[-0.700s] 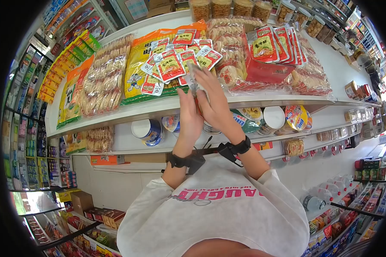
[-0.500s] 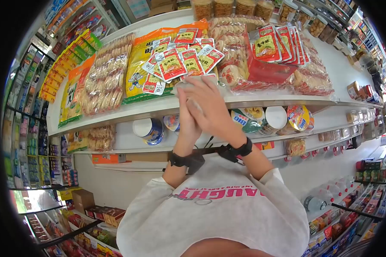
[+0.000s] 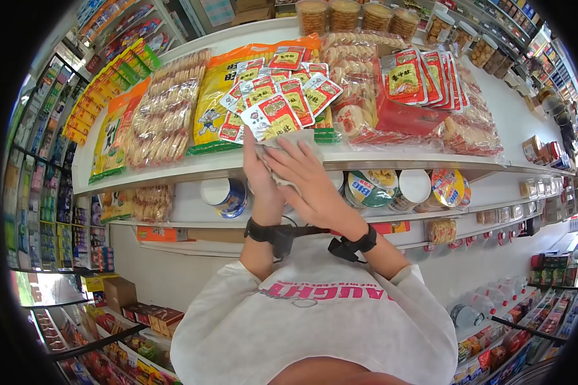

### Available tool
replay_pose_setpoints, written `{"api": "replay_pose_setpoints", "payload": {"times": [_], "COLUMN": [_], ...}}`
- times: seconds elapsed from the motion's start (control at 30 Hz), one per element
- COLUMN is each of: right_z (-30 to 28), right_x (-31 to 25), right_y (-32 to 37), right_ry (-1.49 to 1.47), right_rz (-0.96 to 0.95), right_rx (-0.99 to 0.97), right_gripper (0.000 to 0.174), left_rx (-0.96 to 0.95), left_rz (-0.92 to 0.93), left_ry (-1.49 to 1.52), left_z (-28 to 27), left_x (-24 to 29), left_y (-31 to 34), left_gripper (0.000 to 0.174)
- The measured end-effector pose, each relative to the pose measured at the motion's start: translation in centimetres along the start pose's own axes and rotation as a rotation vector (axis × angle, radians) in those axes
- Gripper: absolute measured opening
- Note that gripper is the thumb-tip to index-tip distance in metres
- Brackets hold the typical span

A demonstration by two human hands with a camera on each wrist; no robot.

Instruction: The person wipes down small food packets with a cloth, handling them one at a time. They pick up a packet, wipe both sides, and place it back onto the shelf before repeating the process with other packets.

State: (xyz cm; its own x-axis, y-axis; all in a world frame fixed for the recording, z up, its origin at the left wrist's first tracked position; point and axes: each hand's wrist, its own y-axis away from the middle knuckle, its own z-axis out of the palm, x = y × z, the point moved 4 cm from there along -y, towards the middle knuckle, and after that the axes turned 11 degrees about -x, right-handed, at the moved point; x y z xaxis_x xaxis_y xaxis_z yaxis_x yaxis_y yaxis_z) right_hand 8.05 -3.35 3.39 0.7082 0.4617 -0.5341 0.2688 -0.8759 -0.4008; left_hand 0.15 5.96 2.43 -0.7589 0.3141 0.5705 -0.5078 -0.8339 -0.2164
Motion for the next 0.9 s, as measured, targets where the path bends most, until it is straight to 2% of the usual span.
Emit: {"api": "replay_pose_setpoints", "payload": {"times": [0.03,0.07,0.13,0.17,0.23,0.3,0.33,0.4,0.47,0.5,0.57,0.6,0.63,0.7,0.73,0.77,0.87,0.9], "right_z": [-0.1,-0.7,-2.0,-2.1,-1.7,-1.8,-1.8,-1.3,-1.2,-1.5,-2.0,-2.2,-2.4,-2.3,-2.1,-2.0,-2.1,-2.4], "right_x": [0.2,0.4,0.7,1.3,2.8,3.6,3.8,3.6,4.2,4.6,5.2,4.6,3.9,1.9,0.4,-0.5,-0.4,-0.2], "right_y": [0.0,-0.3,-0.5,-0.1,0.5,1.4,1.8,2.7,4.1,4.4,4.6,4.1,3.6,2.3,1.2,0.5,0.1,0.0], "right_ry": [0.015,0.015,0.020,-0.171,-0.560,-0.692,-0.756,-0.639,-0.497,-0.414,-0.247,-0.179,-0.110,-0.038,-0.034,-0.028,0.010,0.056], "right_rz": [-0.004,0.030,0.098,0.167,0.302,0.303,0.303,0.330,0.374,0.397,0.441,0.355,0.267,0.133,0.085,0.035,0.063,0.087], "right_rx": [-0.010,0.109,0.331,0.433,0.635,0.499,0.432,0.419,0.338,0.391,0.493,0.463,0.430,0.355,0.316,0.279,0.175,0.231], "right_gripper": [0.058,0.058,0.058,0.059,0.061,0.065,0.067,0.059,0.057,0.054,0.048,0.052,0.057,0.061,0.061,0.061,0.059,0.056], "left_rx": [-0.017,-0.032,-0.002,0.012,-0.001,-0.011,-0.011,-0.010,-0.003,-0.001,-0.114,-0.170,-0.239,-0.185,-0.157,-0.116,-0.433,-0.237], "left_rz": [-0.032,-0.063,-0.082,-0.087,-0.042,0.047,0.053,0.058,0.317,0.453,0.355,0.305,0.233,0.016,-0.091,-0.073,-0.082,-0.105], "left_ry": [0.088,0.179,0.137,0.116,-0.147,-0.437,-0.489,-0.588,-0.853,-0.983,-0.935,-0.910,-0.761,-0.335,-0.121,-0.285,0.110,-0.011], "left_z": [0.3,0.5,0.4,0.4,1.3,1.6,1.7,2.2,1.9,2.2,2.4,2.8,4.1,2.0,2.7,3.9,3.7,3.4], "left_x": [-0.6,-1.2,-2.1,-2.4,-2.1,-1.2,-0.7,0.2,-0.1,-0.1,-0.2,-0.1,-0.3,-1.6,-1.5,-0.8,-0.9,-1.2], "left_y": [0.2,0.3,0.6,0.7,1.2,1.3,1.2,1.1,0.1,-0.2,0.1,0.5,1.0,1.4,1.5,1.9,1.0,1.2], "left_gripper": [0.042,0.041,0.038,0.037,0.036,0.032,0.034,0.040,0.045,0.048,0.053,0.056,0.052,0.054,0.056,0.063,0.060,0.051]}}
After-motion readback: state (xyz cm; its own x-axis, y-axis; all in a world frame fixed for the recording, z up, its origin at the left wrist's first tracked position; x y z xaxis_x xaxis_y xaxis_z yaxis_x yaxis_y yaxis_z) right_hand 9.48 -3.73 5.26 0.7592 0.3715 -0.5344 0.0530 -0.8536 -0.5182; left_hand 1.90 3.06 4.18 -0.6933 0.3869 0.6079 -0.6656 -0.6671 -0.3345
